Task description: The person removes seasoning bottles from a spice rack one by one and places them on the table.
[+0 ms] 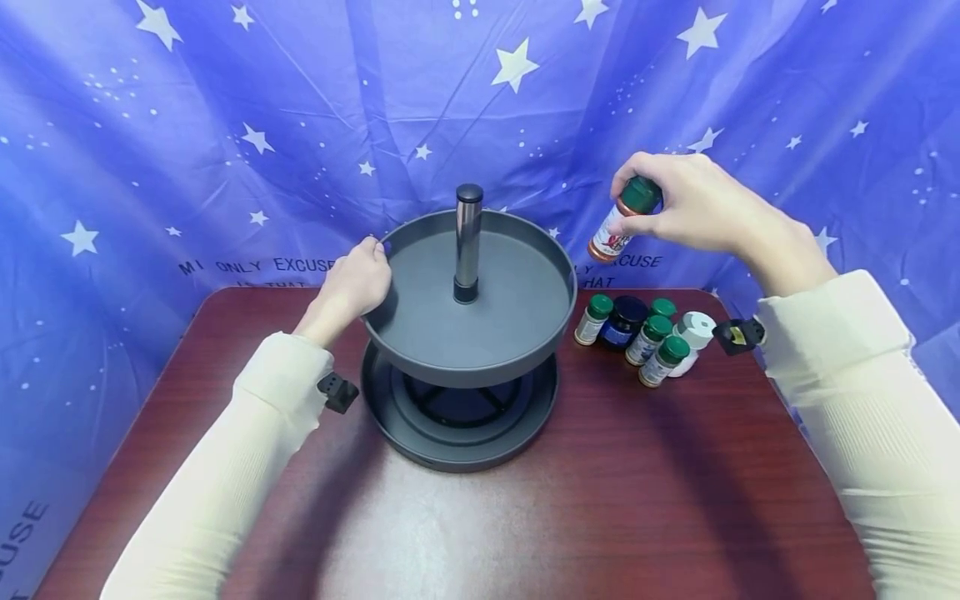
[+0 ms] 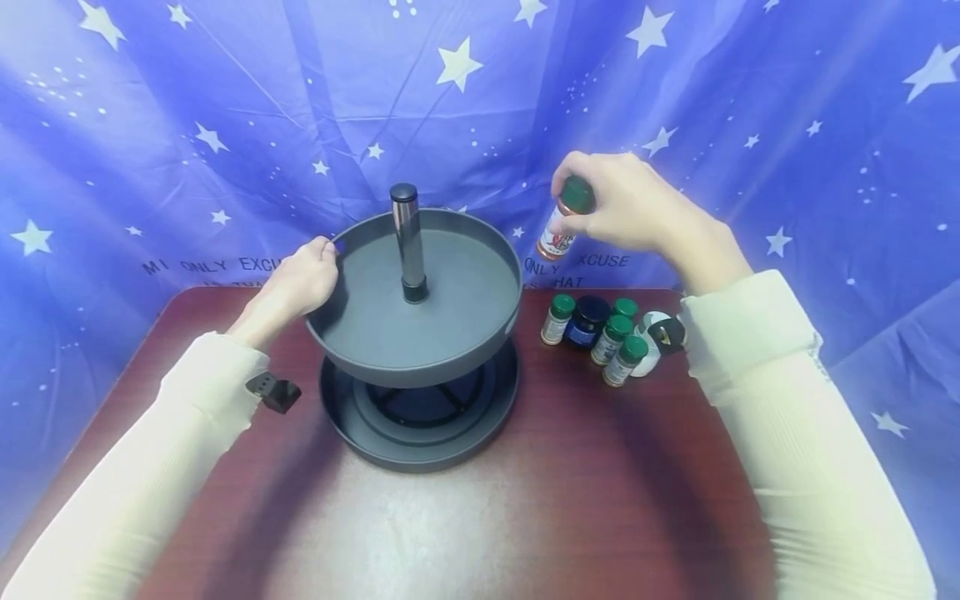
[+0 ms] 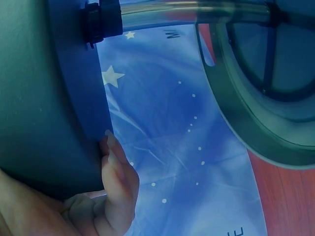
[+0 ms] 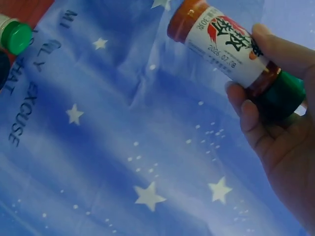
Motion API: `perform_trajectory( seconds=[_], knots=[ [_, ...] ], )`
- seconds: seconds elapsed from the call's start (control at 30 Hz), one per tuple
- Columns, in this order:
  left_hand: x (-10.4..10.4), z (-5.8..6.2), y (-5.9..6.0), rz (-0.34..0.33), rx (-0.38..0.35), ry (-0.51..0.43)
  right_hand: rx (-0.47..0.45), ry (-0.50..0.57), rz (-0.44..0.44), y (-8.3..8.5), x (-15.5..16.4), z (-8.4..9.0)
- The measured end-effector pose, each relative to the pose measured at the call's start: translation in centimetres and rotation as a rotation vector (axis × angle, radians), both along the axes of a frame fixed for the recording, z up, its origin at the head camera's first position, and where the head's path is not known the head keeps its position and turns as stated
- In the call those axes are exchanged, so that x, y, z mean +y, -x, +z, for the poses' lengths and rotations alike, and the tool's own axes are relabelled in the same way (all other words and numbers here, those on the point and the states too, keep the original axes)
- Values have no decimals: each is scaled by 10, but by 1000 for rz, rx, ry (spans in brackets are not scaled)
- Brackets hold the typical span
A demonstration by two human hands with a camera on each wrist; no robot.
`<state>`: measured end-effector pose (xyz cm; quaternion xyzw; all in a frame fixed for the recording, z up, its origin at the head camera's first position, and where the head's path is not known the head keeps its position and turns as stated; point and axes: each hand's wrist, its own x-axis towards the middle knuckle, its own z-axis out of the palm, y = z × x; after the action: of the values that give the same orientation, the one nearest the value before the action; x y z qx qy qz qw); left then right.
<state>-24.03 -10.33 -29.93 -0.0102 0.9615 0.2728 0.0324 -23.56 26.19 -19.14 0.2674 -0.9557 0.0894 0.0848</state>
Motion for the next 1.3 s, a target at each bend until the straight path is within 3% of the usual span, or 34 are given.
perform_trajectory(
  seconds=[0.43, 1.3],
  knots=[
    [-1, 0, 0, 8, 3, 1, -175, -104, -117, 23, 29, -1],
    [-1, 1, -2, 9, -16, -11, -416, -328, -167, 38, 70, -8]
  ],
)
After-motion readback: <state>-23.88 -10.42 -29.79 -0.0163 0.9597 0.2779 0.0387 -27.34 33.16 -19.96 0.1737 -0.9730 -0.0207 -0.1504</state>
